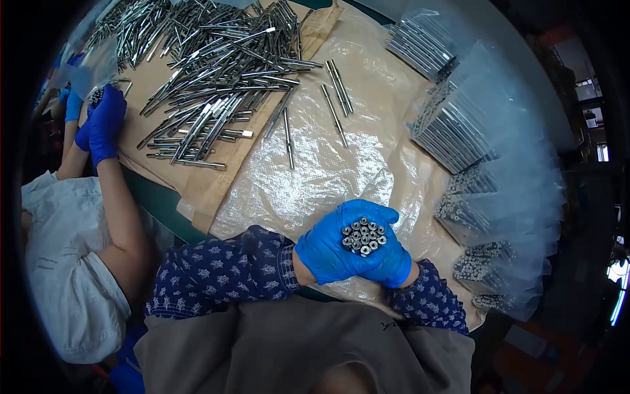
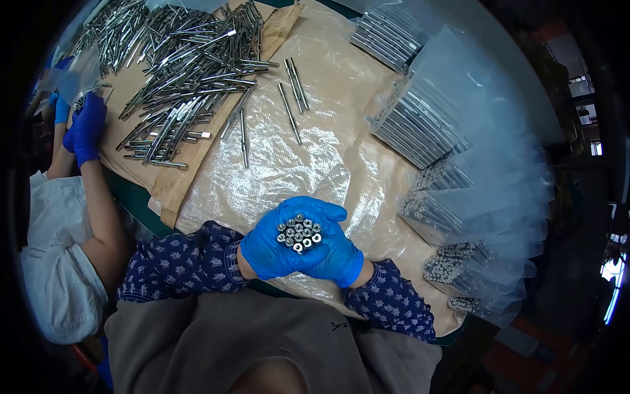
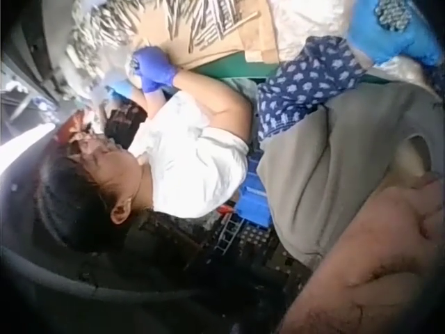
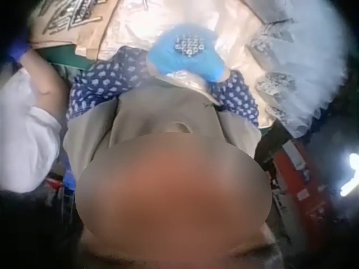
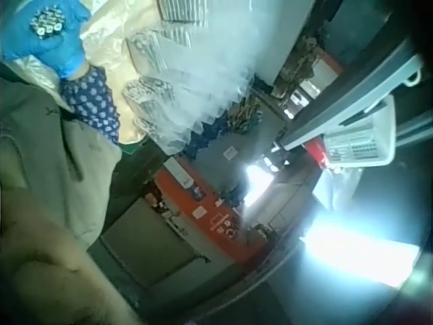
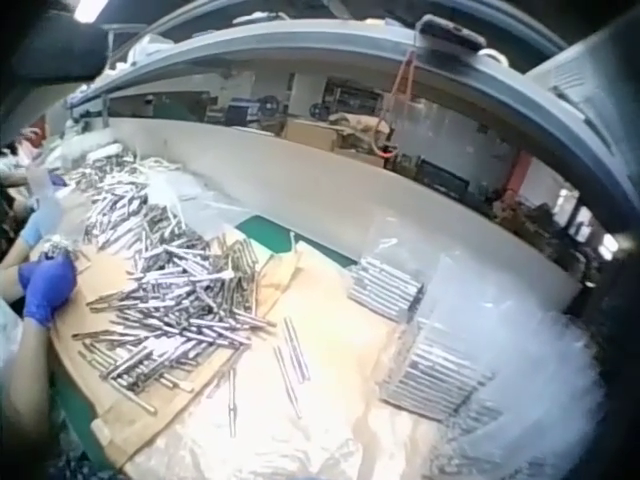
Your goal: Arranging and checking small metal pins or tubes at a production workstation.
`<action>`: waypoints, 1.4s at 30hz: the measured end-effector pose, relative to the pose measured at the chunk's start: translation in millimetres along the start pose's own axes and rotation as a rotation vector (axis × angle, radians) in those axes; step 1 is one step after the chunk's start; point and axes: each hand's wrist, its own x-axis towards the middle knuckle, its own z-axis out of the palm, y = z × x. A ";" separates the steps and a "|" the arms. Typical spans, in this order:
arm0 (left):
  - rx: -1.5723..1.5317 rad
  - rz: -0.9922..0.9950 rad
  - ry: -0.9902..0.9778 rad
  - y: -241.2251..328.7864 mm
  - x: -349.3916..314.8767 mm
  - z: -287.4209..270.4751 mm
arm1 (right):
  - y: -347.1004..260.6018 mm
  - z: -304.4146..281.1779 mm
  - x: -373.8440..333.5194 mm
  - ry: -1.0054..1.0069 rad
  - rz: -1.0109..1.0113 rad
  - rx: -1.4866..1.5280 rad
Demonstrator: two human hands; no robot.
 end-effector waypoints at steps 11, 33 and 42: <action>0.392 0.193 0.109 -2.6 -1.5 6.0 | -24.3 -20.0 -4.1 -0.127 0.214 0.360; 0.391 0.172 0.108 -6.6 -0.5 5.9 | -27.7 -23.2 -0.3 -0.157 0.260 0.303; 0.242 0.151 0.055 0.2 0.5 4.0 | -40.4 -17.8 4.6 -0.158 0.275 0.261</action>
